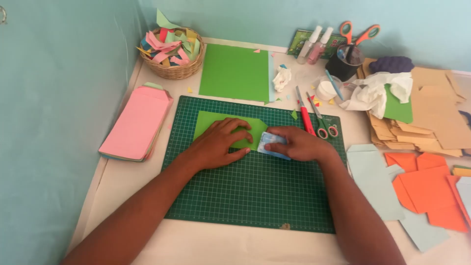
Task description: A person is folding and gluing green paper on a cutting mat to assemble a small box, using scissors and an adhesive applicator.
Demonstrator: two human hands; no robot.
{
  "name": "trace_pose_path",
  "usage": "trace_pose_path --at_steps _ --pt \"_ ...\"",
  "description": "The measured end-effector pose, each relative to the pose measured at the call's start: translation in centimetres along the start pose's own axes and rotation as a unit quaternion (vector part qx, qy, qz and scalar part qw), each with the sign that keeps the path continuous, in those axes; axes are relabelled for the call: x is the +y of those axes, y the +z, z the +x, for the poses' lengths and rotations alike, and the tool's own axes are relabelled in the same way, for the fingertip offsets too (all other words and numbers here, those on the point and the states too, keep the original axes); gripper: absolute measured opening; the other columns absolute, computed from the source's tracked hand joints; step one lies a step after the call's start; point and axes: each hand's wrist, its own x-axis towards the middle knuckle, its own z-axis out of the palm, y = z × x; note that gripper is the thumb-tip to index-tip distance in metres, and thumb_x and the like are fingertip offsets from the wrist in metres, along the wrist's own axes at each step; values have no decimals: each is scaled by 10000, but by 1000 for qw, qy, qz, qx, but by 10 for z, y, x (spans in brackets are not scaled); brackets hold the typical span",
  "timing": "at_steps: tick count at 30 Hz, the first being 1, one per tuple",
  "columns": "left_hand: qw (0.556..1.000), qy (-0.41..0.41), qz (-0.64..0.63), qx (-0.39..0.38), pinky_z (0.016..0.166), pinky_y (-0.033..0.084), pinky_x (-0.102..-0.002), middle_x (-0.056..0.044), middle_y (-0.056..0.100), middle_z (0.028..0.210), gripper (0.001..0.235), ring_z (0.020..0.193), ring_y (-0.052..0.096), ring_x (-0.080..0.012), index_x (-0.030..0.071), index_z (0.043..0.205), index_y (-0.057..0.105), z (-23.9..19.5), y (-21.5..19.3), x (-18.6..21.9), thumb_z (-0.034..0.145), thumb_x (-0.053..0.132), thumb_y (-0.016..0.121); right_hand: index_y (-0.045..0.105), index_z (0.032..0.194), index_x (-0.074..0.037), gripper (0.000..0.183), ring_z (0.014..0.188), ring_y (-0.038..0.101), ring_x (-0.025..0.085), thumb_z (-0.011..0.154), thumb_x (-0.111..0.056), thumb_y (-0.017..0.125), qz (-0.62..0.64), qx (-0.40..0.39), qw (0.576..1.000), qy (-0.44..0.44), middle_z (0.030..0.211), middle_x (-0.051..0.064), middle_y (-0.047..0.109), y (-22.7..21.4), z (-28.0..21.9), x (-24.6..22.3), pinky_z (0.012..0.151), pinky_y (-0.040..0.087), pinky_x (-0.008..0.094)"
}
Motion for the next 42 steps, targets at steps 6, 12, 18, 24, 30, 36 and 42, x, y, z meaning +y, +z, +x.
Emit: trace_pose_path --at_steps 6,12,18,24,30,36,42 --pt "999 12 34 9 1106 414 -569 -81 548 1361 278 1363 491 -325 164 1166 643 2 4 -3 988 377 634 698 1099 -99 227 772 701 361 897 -201 723 -81 56 995 -33 815 211 717 1 2 -6 732 544 474" --pt "1000 -8 9 -10 1134 387 -569 -55 543 1361 262 1374 484 -302 174 1162 650 0 0 0 1007 380 600 625 1003 -127 170 695 670 312 930 -266 692 -108 96 990 -11 736 140 671 8 10 1 668 519 423" --pt "1000 2 14 -4 1124 394 -578 -63 547 1355 265 1371 489 -310 159 1143 650 0 1 0 1011 383 598 595 1144 -68 308 911 675 509 957 -301 670 -189 172 967 -10 874 279 682 11 27 15 786 524 582" --pt "1000 4 13 -1 1123 397 -574 -60 543 1352 259 1373 485 -310 163 1146 643 -1 0 1 1019 383 593 589 1111 -95 296 922 673 493 968 -347 649 -211 194 958 13 860 246 668 12 38 16 782 526 556" --pt "1000 3 22 -5 1117 405 -570 -56 542 1359 268 1359 494 -304 171 1154 646 0 -1 2 1017 395 596 563 1079 -95 237 874 685 479 997 -310 620 -225 233 946 15 818 225 651 16 47 15 739 532 555" --pt "1000 5 28 -3 1112 413 -563 -55 539 1365 285 1358 496 -296 170 1180 639 -1 2 1 1011 395 601 554 1145 -142 387 979 663 454 998 -497 605 -91 285 952 64 884 210 651 18 41 23 786 513 549" --pt "1000 8 17 -9 1113 405 -579 -74 544 1354 282 1351 497 -320 159 1190 653 0 -3 3 1015 374 603 593 975 -51 227 857 613 293 971 -263 673 -2 63 996 -55 880 170 631 -8 0 12 810 503 472"
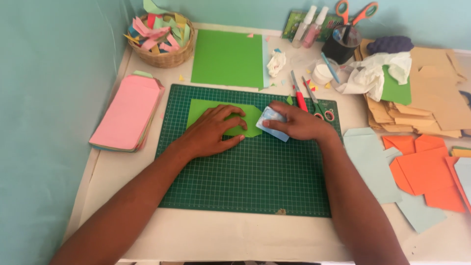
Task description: A person is folding and gluing green paper on a cutting mat to assemble a small box, using scissors and an adhesive applicator.
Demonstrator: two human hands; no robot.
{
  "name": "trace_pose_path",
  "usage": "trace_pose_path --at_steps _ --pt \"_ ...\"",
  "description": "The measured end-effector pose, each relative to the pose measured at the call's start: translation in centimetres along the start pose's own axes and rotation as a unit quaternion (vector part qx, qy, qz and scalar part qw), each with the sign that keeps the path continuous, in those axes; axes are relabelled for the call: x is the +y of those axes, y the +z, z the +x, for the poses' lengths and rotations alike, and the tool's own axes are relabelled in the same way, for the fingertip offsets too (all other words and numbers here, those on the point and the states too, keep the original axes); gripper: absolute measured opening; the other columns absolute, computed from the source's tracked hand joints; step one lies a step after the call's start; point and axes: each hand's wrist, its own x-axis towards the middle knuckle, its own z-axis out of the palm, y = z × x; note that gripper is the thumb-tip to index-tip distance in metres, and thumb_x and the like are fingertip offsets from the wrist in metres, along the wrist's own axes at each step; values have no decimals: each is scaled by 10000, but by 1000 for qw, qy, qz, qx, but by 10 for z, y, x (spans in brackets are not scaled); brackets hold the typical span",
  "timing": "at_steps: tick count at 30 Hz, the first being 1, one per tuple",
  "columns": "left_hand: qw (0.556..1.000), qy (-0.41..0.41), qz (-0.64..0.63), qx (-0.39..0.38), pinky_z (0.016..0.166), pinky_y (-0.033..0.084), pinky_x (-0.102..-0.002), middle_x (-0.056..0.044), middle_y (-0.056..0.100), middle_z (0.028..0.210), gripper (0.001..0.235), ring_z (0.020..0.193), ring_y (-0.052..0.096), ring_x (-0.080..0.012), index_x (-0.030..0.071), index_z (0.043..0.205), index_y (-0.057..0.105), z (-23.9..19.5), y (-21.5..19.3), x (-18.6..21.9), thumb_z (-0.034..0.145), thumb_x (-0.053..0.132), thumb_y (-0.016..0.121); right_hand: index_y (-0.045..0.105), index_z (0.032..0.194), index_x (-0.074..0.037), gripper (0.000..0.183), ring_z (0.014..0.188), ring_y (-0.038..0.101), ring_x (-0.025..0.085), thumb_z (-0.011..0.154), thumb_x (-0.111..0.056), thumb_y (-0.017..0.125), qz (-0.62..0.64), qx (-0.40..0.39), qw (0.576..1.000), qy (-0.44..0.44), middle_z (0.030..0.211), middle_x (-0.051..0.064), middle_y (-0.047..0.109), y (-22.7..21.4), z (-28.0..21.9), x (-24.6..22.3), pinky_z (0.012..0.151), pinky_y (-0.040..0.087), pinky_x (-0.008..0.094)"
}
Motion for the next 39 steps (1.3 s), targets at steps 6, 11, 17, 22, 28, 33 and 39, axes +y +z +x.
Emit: trace_pose_path --at_steps 6,11,17,22,28,33,39 --pt "1000 -5 -1 -4 1117 394 -588 -73 545 1357 282 1353 498 -318 171 1197 655 1 2 -2 1010 376 607 639 1049 -22 222 890 618 349 985 -231 674 -55 -46 995 -69 952 132 538 7 3 -8 822 513 487" --pt "1000 -2 -5 3 1119 391 -582 -65 543 1349 265 1360 490 -314 170 1177 652 0 3 -3 1017 376 604 647 1083 -98 254 883 584 308 989 -332 674 -97 -65 992 -37 990 72 490 11 7 2 830 502 435" --pt "1000 -3 -7 10 1130 386 -576 -59 540 1355 259 1373 479 -305 163 1147 647 -1 5 -5 1017 383 605 645 1099 -101 259 908 563 303 990 -335 667 -114 -87 989 -17 1007 62 454 11 8 -12 852 492 433" --pt "1000 0 -6 8 1126 392 -575 -64 541 1343 255 1366 483 -306 162 1151 647 0 2 -4 1021 376 601 653 1045 -94 249 895 558 292 985 -335 672 -108 -91 990 -28 993 64 447 9 9 -11 842 492 442" --pt "1000 2 1 12 1121 401 -571 -61 543 1334 252 1358 491 -301 157 1135 644 0 4 -3 1018 376 605 651 1057 -103 243 887 555 290 1001 -340 646 -110 -83 990 -30 981 60 435 10 9 -3 828 492 437" --pt "1000 4 -3 5 1120 396 -575 -59 528 1350 250 1364 481 -304 181 1166 642 0 4 -5 1027 382 587 653 1038 -92 240 889 555 291 992 -328 661 -103 -87 990 -35 976 61 431 10 7 -7 828 490 438" --pt "1000 3 -4 3 1128 387 -587 -65 501 1412 246 1389 460 -315 200 1170 650 -1 1 -2 1030 390 579 643 1028 -92 244 894 586 309 963 -317 711 -112 -65 991 -43 987 79 458 12 5 -5 825 505 437"
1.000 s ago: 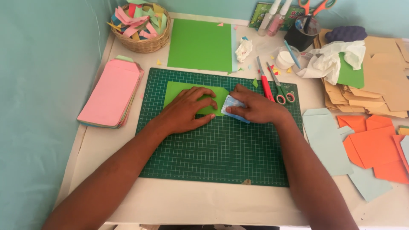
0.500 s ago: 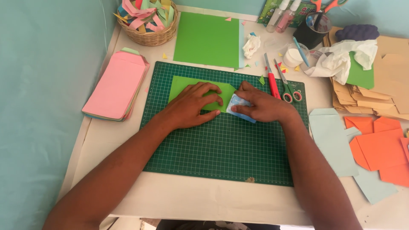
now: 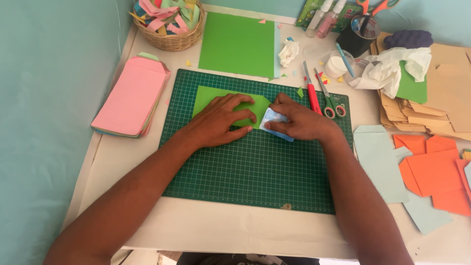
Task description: A person is folding and gluing green paper on a cutting mat to assemble a small box, using scissors and an adhesive applicator.
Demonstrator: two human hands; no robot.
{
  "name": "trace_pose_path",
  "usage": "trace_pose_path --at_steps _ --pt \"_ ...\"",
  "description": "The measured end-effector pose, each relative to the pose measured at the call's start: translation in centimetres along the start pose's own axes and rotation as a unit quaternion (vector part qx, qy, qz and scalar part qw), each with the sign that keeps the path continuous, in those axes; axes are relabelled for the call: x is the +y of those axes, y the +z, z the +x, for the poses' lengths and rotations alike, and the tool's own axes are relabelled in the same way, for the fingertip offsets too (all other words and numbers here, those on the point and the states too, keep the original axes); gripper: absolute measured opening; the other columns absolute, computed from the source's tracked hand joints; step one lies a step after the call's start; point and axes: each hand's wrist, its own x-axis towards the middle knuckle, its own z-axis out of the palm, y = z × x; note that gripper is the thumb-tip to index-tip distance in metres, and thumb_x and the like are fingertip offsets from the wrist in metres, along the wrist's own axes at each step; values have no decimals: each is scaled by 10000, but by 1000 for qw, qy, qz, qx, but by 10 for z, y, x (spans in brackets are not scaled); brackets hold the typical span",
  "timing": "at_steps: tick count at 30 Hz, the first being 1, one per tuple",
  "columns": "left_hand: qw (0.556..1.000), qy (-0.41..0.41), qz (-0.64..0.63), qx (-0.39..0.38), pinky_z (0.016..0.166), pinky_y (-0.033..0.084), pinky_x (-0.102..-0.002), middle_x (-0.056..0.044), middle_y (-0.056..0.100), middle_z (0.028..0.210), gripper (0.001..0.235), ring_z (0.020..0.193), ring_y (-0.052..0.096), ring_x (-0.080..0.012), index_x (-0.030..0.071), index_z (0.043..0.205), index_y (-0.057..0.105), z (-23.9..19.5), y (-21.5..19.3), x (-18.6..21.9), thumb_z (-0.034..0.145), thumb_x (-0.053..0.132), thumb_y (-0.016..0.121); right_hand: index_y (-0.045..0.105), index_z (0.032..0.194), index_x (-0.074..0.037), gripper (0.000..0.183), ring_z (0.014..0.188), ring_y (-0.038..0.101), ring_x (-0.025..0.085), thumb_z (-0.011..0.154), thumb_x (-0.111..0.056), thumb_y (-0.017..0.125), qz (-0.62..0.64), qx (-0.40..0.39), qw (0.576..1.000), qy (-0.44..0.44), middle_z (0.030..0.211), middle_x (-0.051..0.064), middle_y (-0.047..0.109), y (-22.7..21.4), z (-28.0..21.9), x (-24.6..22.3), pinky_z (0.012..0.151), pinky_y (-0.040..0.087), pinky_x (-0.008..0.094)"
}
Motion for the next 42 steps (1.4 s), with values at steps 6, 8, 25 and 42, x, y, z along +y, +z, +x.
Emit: trace_pose_path --at_steps 6,8,25,42 --pt "1000 4 6 -2 1130 377 -584 -80 517 1440 264 1397 453 -310 201 1186 649 -1 2 1 1040 400 558 579 973 -64 258 882 583 364 961 -298 686 -41 55 997 38 956 122 442 7 5 10 801 486 458" --pt "1000 4 6 -1 1129 378 -585 -78 522 1440 262 1396 456 -309 203 1184 651 -1 2 1 1038 400 559 576 970 -72 264 879 588 373 963 -314 683 -52 68 995 43 952 125 450 8 7 12 799 489 459" --pt "1000 11 5 4 1134 372 -585 -90 532 1443 278 1397 454 -309 208 1198 650 -1 3 0 1040 413 547 570 1098 -86 380 959 632 507 979 -442 626 -168 164 961 149 975 231 584 17 47 40 766 512 563" --pt "1000 -9 1 -11 1160 321 -609 -38 604 1447 286 1427 458 -315 238 1249 715 -4 -5 -7 1017 332 577 379 1411 29 568 870 703 227 959 -40 718 219 420 878 76 991 200 615 12 29 18 621 667 298"
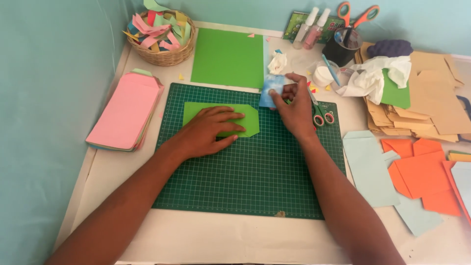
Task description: A person is folding and gluing green paper on a cutting mat to assemble a small box, using scissors and an adhesive applicator.
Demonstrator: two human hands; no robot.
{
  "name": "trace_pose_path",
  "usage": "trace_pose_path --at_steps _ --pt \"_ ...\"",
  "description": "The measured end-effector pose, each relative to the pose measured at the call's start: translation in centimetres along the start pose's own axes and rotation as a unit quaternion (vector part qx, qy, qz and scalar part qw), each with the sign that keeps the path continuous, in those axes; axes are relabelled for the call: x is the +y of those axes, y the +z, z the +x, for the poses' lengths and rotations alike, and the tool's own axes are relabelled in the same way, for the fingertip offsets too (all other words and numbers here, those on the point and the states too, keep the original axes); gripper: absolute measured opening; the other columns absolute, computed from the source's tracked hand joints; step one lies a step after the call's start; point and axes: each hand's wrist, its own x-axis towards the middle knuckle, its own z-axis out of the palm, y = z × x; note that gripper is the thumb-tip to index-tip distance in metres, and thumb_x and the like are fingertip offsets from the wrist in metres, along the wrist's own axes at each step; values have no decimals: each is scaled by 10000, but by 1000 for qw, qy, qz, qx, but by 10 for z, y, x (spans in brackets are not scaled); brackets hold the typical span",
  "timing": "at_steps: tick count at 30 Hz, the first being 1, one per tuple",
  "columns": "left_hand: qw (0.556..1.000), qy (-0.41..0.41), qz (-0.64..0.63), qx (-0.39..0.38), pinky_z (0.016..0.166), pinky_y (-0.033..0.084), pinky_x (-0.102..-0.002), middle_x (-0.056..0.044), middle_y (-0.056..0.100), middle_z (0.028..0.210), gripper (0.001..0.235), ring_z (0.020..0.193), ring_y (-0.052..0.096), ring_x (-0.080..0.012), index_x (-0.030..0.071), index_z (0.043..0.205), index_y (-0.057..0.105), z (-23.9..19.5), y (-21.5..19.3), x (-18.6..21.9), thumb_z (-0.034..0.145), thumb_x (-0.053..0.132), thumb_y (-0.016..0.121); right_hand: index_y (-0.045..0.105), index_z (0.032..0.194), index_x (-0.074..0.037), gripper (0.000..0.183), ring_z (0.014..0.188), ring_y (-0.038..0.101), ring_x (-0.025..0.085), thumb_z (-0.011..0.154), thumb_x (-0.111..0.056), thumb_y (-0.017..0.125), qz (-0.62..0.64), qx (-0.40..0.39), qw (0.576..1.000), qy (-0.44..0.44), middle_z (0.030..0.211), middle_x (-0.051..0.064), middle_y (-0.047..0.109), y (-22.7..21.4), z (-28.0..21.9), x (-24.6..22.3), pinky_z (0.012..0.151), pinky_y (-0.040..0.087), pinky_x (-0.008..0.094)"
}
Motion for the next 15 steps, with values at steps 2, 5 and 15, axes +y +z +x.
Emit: trace_pose_path --at_steps 2,5,15 --pt "1000 -2 -1 -1 1159 325 -601 -32 608 1444 286 1425 461 -308 236 1250 717 0 0 -1 1014 322 583 445 1380 15 540 898 713 228 947 -74 756 -23 8 1000 -6 1001 188 649 3 0 2 695 648 324" --pt "1000 -4 0 -4 1157 332 -594 -27 612 1441 290 1422 465 -301 234 1258 717 0 -2 0 1011 316 590 525 1359 7 525 979 719 229 930 -118 801 -32 12 999 -7 1058 179 684 8 0 1 814 629 343" --pt "999 -19 21 -17 1147 354 -565 5 585 1468 315 1413 470 -273 270 1291 700 1 -2 0 1011 357 584 739 1114 -24 146 1014 690 386 982 -85 722 -268 12 957 -111 1060 188 605 -14 5 -18 790 609 433"
